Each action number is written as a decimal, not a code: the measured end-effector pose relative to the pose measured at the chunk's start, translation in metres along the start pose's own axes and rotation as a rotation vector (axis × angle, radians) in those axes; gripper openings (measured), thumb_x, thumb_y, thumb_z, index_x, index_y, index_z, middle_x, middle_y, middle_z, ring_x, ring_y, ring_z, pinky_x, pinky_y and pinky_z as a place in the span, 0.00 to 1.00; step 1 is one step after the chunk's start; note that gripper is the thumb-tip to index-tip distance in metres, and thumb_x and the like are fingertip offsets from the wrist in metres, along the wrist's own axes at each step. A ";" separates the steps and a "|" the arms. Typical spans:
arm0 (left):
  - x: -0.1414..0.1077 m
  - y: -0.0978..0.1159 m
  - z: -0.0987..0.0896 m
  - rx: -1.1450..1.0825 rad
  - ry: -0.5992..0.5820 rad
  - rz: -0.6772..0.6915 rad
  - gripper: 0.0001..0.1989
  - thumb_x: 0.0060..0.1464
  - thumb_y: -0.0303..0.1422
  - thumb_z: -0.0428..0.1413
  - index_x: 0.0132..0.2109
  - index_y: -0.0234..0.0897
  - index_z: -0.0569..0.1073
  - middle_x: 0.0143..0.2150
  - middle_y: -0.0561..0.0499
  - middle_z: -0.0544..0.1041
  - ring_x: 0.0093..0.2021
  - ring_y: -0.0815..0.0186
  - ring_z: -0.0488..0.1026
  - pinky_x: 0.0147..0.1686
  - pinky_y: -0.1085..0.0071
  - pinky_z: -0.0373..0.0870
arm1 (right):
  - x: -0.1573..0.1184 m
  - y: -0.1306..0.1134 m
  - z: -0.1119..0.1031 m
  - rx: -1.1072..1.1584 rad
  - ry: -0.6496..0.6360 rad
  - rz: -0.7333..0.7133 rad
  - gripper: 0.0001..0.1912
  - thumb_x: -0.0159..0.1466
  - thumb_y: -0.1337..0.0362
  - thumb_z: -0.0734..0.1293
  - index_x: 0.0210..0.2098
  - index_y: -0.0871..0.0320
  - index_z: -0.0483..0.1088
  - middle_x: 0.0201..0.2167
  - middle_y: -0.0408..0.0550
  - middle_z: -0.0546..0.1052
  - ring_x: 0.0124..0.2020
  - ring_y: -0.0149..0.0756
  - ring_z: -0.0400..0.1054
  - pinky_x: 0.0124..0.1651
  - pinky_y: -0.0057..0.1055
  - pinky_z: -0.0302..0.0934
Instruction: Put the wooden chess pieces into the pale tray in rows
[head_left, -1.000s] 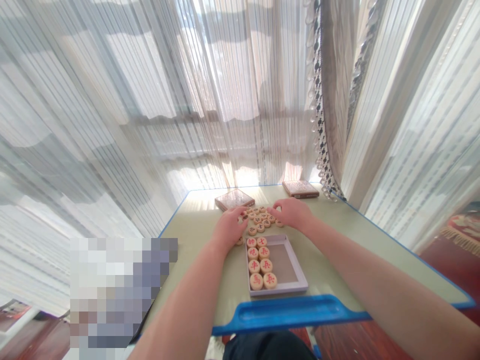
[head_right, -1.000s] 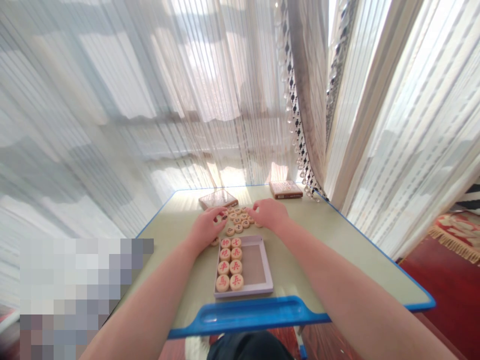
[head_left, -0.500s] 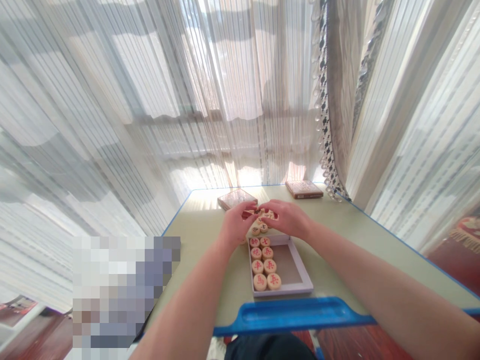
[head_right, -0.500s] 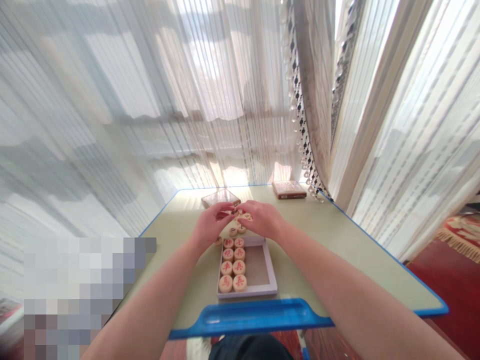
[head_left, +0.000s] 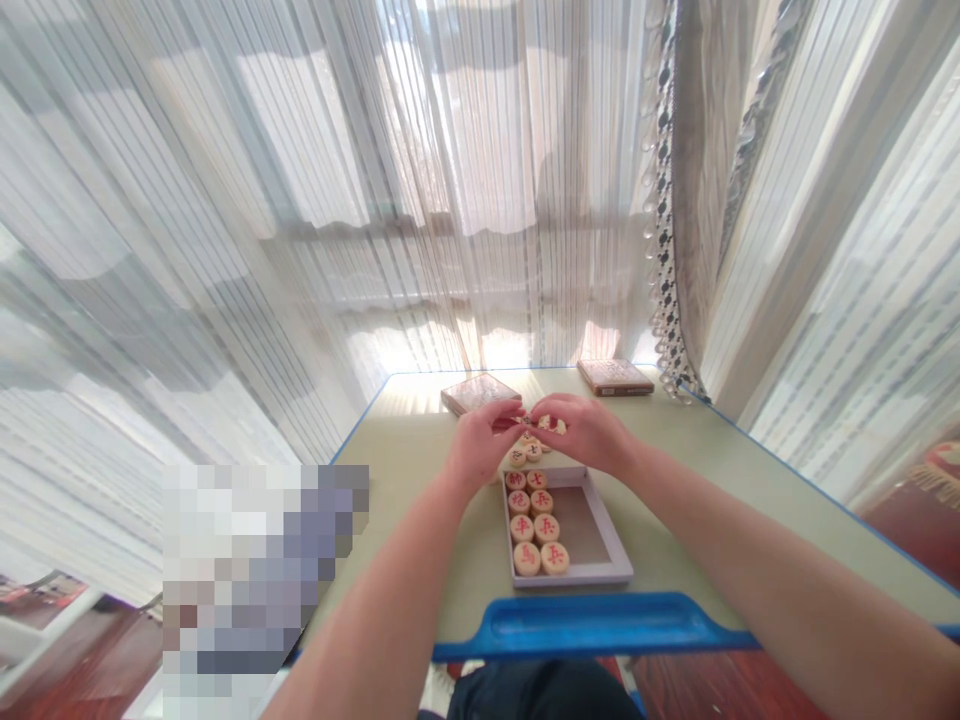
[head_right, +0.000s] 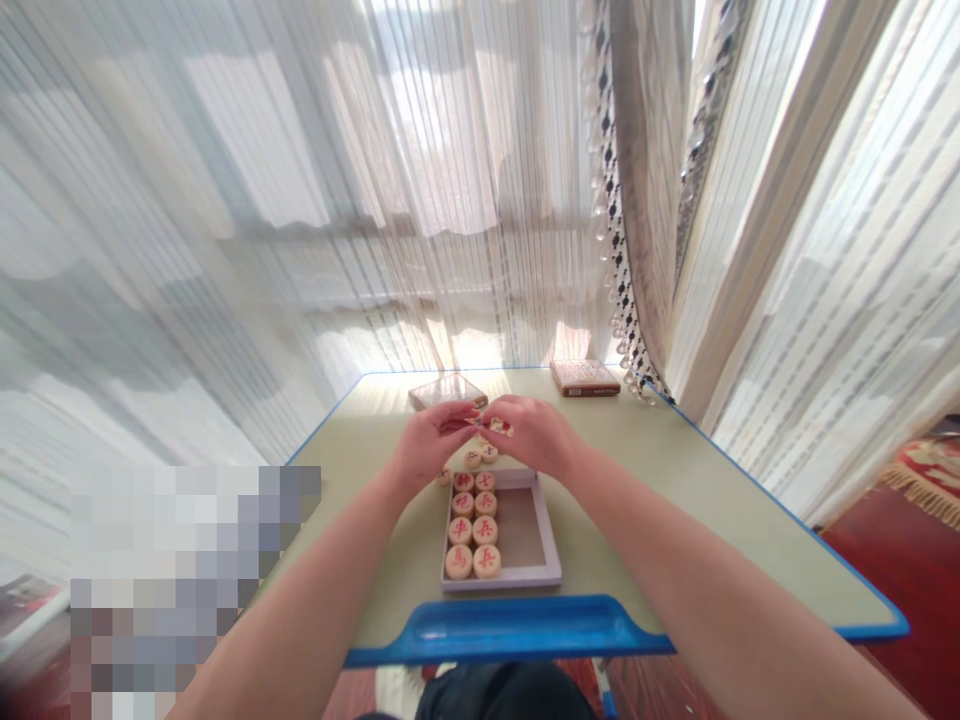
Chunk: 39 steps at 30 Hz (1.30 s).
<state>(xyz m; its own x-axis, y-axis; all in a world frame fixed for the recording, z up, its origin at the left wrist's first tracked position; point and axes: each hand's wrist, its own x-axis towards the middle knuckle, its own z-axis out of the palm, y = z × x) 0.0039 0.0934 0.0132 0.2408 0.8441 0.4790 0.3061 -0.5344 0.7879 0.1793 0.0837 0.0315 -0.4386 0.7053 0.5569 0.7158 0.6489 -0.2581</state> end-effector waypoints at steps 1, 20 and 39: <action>0.000 0.000 0.000 0.023 0.007 0.002 0.15 0.47 0.33 0.56 0.44 0.34 0.72 0.39 0.47 0.77 0.38 0.65 0.75 0.41 0.67 0.73 | 0.000 0.000 0.000 -0.002 -0.006 0.002 0.10 0.59 0.58 0.62 0.34 0.56 0.72 0.35 0.46 0.75 0.33 0.31 0.68 0.39 0.26 0.60; -0.003 0.000 -0.006 0.626 -0.006 0.098 0.11 0.52 0.32 0.48 0.38 0.37 0.74 0.34 0.50 0.76 0.35 0.65 0.70 0.38 0.70 0.66 | -0.001 0.008 0.002 -0.042 -0.084 0.025 0.10 0.55 0.64 0.64 0.37 0.57 0.70 0.37 0.46 0.72 0.35 0.31 0.67 0.39 0.27 0.59; -0.005 -0.001 -0.007 0.680 -0.063 0.142 0.10 0.51 0.32 0.49 0.29 0.36 0.74 0.29 0.50 0.75 0.32 0.66 0.69 0.34 0.71 0.63 | -0.001 -0.002 -0.006 -0.132 -0.259 0.049 0.09 0.52 0.64 0.64 0.32 0.58 0.71 0.32 0.47 0.75 0.37 0.37 0.66 0.40 0.29 0.57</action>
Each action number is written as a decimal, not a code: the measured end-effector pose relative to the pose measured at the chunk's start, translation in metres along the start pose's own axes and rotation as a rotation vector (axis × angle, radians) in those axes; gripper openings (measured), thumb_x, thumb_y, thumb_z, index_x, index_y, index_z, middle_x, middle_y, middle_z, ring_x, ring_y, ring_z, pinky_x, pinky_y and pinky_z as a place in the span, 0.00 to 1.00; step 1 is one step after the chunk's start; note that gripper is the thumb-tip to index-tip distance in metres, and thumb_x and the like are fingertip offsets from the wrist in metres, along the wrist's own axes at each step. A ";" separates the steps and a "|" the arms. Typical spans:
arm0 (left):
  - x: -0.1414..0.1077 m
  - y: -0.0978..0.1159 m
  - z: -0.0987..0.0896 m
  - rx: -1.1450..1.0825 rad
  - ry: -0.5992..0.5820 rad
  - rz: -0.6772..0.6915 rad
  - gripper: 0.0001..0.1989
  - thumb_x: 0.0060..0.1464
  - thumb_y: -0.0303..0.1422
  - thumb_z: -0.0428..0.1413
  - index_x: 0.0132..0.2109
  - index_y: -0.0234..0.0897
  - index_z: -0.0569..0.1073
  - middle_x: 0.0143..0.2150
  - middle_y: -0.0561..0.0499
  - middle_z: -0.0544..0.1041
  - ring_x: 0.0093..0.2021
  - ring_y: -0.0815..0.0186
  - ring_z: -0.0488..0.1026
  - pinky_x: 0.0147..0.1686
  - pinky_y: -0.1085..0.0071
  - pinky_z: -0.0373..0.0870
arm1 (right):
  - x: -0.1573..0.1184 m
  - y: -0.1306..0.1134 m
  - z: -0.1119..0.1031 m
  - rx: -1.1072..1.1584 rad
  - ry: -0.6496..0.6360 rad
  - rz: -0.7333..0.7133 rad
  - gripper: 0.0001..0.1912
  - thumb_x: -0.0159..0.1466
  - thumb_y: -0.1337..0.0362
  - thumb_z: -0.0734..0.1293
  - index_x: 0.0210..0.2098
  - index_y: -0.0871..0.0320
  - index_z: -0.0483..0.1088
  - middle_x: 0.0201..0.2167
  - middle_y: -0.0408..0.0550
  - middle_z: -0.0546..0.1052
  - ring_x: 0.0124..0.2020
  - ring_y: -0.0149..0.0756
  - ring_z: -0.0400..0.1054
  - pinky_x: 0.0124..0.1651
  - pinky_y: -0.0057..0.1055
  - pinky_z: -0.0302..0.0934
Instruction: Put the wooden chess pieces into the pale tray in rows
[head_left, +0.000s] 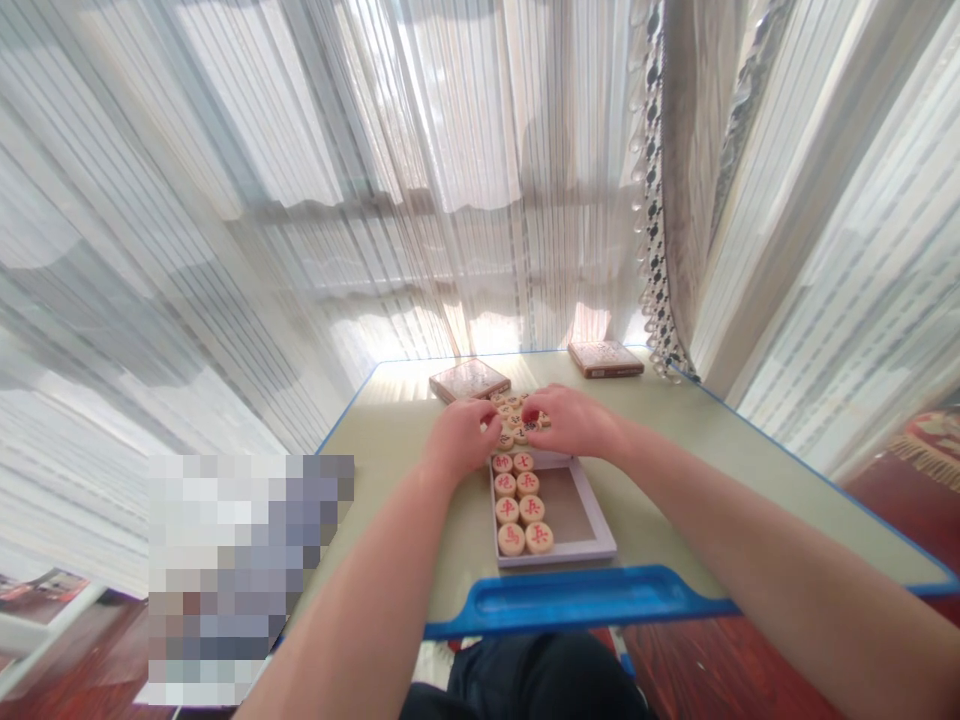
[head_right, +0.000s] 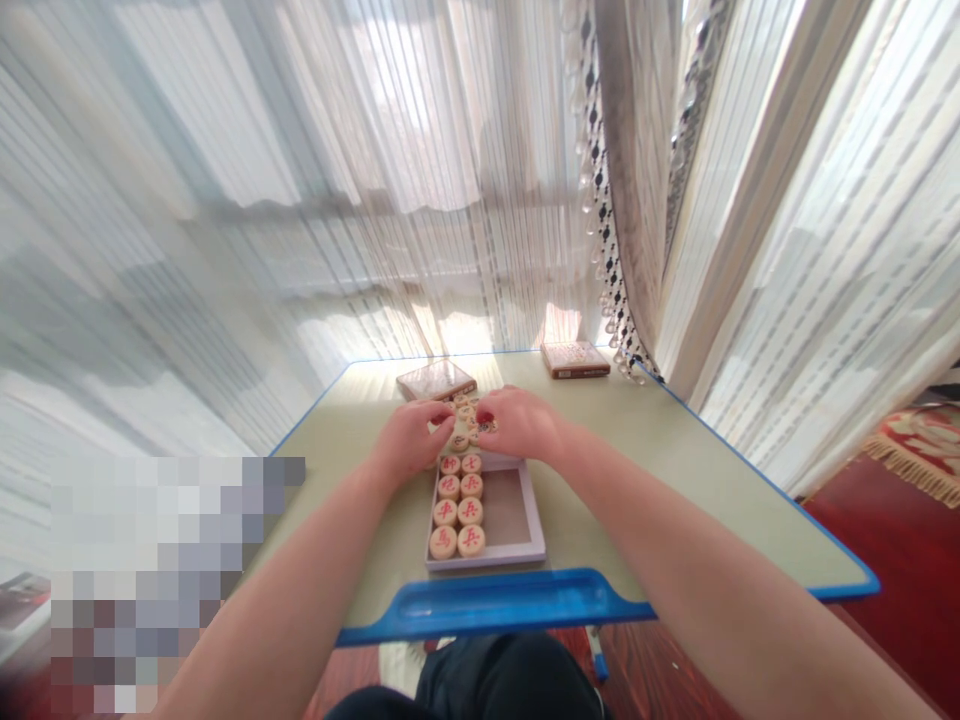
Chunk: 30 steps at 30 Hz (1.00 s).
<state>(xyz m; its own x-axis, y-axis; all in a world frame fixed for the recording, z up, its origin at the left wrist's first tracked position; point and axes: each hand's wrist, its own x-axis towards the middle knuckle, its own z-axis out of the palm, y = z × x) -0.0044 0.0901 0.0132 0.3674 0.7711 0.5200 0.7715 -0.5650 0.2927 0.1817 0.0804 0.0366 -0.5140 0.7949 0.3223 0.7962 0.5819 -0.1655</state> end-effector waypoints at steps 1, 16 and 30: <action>0.000 0.000 0.000 0.001 0.005 -0.001 0.10 0.51 0.33 0.48 0.29 0.36 0.73 0.29 0.50 0.75 0.31 0.66 0.69 0.34 0.71 0.63 | -0.001 -0.003 -0.003 0.009 -0.025 0.011 0.09 0.51 0.65 0.63 0.31 0.58 0.71 0.32 0.46 0.75 0.36 0.36 0.66 0.38 0.28 0.57; 0.001 -0.001 0.000 0.069 -0.059 -0.061 0.12 0.52 0.34 0.47 0.26 0.36 0.72 0.27 0.51 0.74 0.28 0.69 0.67 0.29 0.73 0.59 | -0.015 -0.004 -0.035 0.043 -0.420 -0.055 0.14 0.46 0.65 0.67 0.34 0.55 0.72 0.33 0.44 0.73 0.35 0.35 0.66 0.31 0.26 0.56; 0.000 0.000 0.000 0.067 -0.083 -0.088 0.12 0.52 0.35 0.47 0.29 0.36 0.73 0.28 0.51 0.75 0.29 0.68 0.68 0.29 0.74 0.60 | -0.015 -0.003 -0.033 0.107 -0.532 -0.070 0.19 0.48 0.69 0.64 0.39 0.52 0.75 0.35 0.44 0.75 0.31 0.32 0.66 0.32 0.25 0.58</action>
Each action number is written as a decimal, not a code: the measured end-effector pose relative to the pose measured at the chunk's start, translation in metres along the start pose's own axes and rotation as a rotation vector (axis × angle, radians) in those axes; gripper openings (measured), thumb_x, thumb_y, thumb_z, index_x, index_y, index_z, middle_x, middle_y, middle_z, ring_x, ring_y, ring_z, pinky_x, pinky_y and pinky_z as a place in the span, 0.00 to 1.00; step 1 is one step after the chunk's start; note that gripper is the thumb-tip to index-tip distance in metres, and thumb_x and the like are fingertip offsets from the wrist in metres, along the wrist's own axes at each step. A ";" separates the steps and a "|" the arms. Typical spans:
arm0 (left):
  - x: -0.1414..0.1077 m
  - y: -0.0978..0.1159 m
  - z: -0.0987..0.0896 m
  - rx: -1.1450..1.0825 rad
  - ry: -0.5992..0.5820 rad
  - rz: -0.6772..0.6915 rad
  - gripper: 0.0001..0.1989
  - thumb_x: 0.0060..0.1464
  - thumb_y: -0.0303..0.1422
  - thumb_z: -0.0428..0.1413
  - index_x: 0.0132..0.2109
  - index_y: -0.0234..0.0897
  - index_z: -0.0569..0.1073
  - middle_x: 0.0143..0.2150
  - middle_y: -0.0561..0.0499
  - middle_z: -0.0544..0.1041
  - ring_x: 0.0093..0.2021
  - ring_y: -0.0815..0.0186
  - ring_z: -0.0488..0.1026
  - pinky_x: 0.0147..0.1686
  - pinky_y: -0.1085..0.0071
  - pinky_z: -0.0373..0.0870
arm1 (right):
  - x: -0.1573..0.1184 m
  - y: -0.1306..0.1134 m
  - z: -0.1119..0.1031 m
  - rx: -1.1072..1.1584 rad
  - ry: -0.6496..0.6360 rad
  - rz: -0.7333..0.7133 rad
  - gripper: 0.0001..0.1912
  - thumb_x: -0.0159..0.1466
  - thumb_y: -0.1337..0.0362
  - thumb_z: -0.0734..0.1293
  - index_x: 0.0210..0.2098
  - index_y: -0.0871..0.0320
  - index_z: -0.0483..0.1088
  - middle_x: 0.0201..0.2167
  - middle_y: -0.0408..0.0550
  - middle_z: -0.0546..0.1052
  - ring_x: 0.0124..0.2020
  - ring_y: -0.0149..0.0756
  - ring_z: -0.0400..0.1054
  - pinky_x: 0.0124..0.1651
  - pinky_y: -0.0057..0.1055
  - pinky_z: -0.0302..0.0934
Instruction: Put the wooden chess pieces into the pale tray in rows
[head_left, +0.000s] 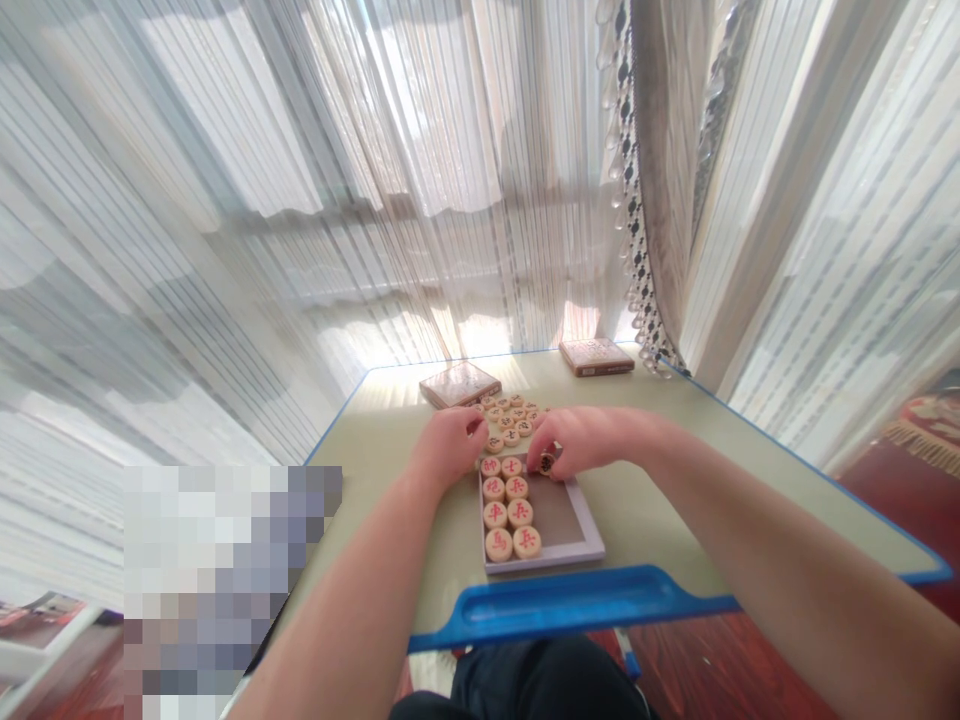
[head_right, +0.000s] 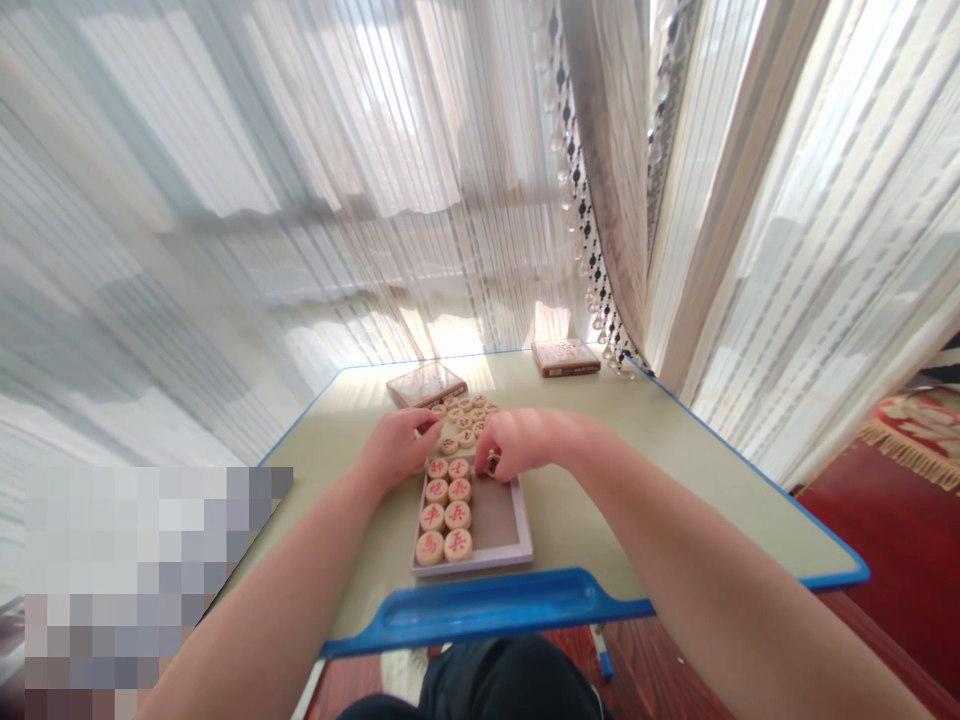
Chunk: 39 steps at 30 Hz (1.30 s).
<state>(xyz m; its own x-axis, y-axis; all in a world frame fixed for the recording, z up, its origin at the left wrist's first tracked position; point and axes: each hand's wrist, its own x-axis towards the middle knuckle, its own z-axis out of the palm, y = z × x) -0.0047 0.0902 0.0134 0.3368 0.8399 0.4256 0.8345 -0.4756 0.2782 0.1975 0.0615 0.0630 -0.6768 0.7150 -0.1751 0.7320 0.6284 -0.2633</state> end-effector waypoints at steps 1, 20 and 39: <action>0.000 0.000 0.000 0.001 -0.002 -0.001 0.13 0.52 0.35 0.47 0.29 0.36 0.73 0.28 0.51 0.75 0.29 0.68 0.68 0.29 0.73 0.60 | 0.000 0.000 0.000 0.010 -0.015 0.008 0.19 0.48 0.69 0.63 0.39 0.52 0.75 0.35 0.44 0.75 0.31 0.32 0.67 0.31 0.25 0.58; -0.002 0.004 -0.002 0.011 -0.049 0.010 0.12 0.51 0.34 0.47 0.23 0.35 0.69 0.25 0.51 0.73 0.26 0.70 0.65 0.26 0.74 0.56 | -0.001 -0.004 -0.003 -0.013 -0.055 0.110 0.11 0.47 0.65 0.65 0.31 0.56 0.74 0.29 0.42 0.74 0.27 0.29 0.64 0.24 0.23 0.53; -0.001 0.006 -0.004 0.011 -0.073 0.020 0.12 0.51 0.33 0.46 0.24 0.36 0.69 0.27 0.50 0.74 0.27 0.69 0.66 0.25 0.74 0.56 | 0.003 0.000 -0.005 0.044 0.213 0.241 0.11 0.51 0.59 0.63 0.31 0.54 0.74 0.23 0.41 0.72 0.22 0.27 0.60 0.22 0.24 0.50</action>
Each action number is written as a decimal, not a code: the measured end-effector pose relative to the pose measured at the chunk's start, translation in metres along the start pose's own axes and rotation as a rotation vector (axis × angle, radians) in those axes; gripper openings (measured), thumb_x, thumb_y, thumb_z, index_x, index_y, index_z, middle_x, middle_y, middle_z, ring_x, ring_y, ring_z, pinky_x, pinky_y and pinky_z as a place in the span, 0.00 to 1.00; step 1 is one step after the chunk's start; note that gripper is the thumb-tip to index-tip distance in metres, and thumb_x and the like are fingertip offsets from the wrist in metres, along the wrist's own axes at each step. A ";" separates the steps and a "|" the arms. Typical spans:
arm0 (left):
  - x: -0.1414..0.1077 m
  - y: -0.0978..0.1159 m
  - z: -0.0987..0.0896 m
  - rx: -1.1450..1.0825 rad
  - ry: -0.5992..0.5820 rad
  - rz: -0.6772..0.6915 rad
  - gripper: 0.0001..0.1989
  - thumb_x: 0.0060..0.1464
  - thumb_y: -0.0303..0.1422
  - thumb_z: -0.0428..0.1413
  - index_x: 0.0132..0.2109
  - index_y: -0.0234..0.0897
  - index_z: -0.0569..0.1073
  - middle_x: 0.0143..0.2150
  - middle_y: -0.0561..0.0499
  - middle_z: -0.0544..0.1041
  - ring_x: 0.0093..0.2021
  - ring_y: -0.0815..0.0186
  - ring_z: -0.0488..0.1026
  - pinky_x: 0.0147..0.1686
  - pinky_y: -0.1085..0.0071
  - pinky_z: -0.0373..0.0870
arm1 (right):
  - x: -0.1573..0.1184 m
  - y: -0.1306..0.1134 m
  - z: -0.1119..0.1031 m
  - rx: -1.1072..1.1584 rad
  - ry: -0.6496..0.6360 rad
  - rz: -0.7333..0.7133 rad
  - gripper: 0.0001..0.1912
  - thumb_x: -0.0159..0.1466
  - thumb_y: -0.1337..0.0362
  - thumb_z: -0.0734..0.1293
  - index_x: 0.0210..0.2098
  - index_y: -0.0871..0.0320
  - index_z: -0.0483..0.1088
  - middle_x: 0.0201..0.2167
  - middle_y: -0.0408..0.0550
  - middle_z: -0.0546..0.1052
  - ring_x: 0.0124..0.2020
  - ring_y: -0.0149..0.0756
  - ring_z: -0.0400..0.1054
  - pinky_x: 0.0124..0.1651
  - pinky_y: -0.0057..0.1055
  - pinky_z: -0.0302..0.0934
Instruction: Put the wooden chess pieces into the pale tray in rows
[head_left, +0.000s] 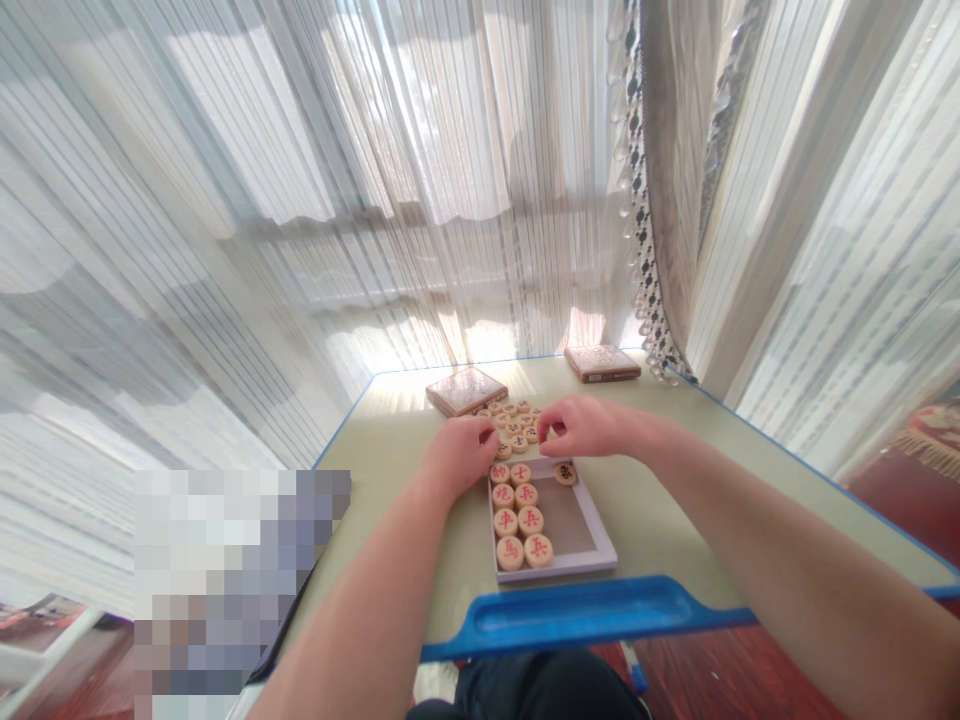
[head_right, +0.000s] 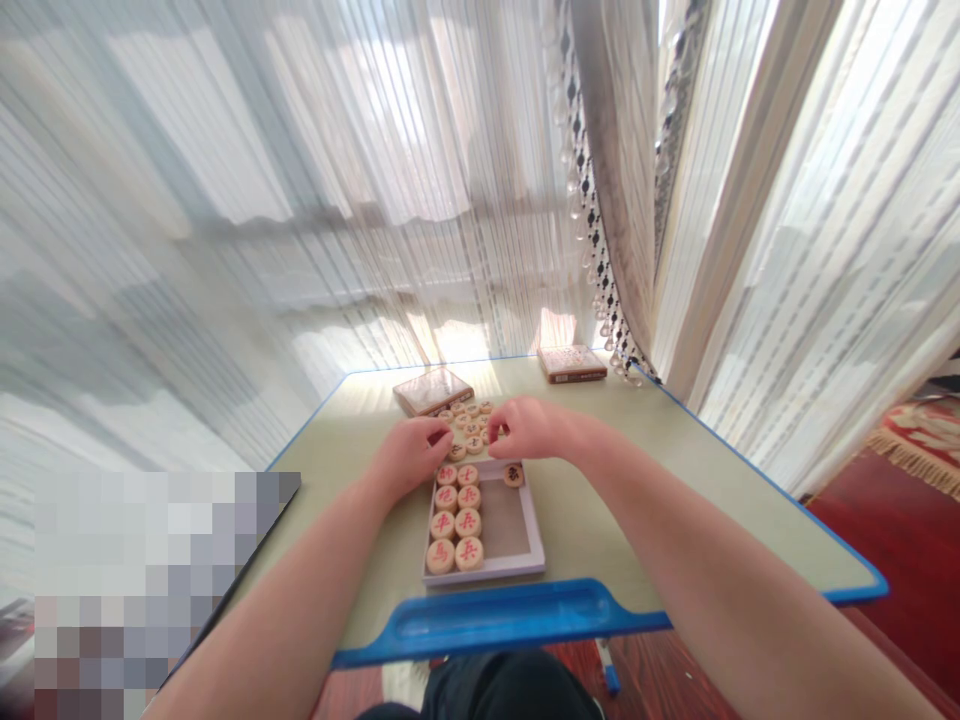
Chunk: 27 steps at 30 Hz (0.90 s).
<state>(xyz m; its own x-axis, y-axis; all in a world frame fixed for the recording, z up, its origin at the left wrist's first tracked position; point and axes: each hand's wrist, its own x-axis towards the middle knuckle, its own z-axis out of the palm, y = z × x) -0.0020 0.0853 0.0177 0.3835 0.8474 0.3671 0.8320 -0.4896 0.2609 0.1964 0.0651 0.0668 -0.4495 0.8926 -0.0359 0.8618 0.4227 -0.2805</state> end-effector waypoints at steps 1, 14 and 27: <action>0.000 0.000 0.000 -0.002 0.002 -0.001 0.12 0.51 0.34 0.46 0.24 0.36 0.69 0.26 0.50 0.74 0.27 0.69 0.66 0.25 0.74 0.57 | 0.001 0.000 0.001 -0.019 -0.001 0.004 0.11 0.51 0.59 0.63 0.31 0.54 0.74 0.23 0.41 0.72 0.23 0.27 0.60 0.22 0.24 0.50; 0.000 -0.002 0.002 -0.002 0.017 -0.036 0.12 0.51 0.33 0.47 0.25 0.36 0.71 0.26 0.50 0.74 0.27 0.69 0.66 0.26 0.73 0.57 | 0.006 -0.005 0.014 -0.122 -0.009 -0.105 0.09 0.52 0.63 0.62 0.23 0.57 0.72 0.21 0.43 0.73 0.22 0.28 0.61 0.23 0.24 0.50; 0.003 -0.014 -0.006 0.142 0.199 -0.381 0.14 0.51 0.34 0.45 0.26 0.37 0.73 0.26 0.46 0.75 0.27 0.64 0.69 0.24 0.72 0.55 | 0.009 -0.013 0.023 -0.156 0.085 -0.087 0.08 0.52 0.64 0.61 0.21 0.57 0.71 0.19 0.42 0.71 0.22 0.28 0.60 0.22 0.24 0.47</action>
<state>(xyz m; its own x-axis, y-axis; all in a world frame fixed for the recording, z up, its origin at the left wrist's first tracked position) -0.0143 0.0938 0.0204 -0.0339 0.8988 0.4370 0.9508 -0.1056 0.2911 0.1750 0.0642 0.0477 -0.5078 0.8590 0.0645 0.8497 0.5118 -0.1268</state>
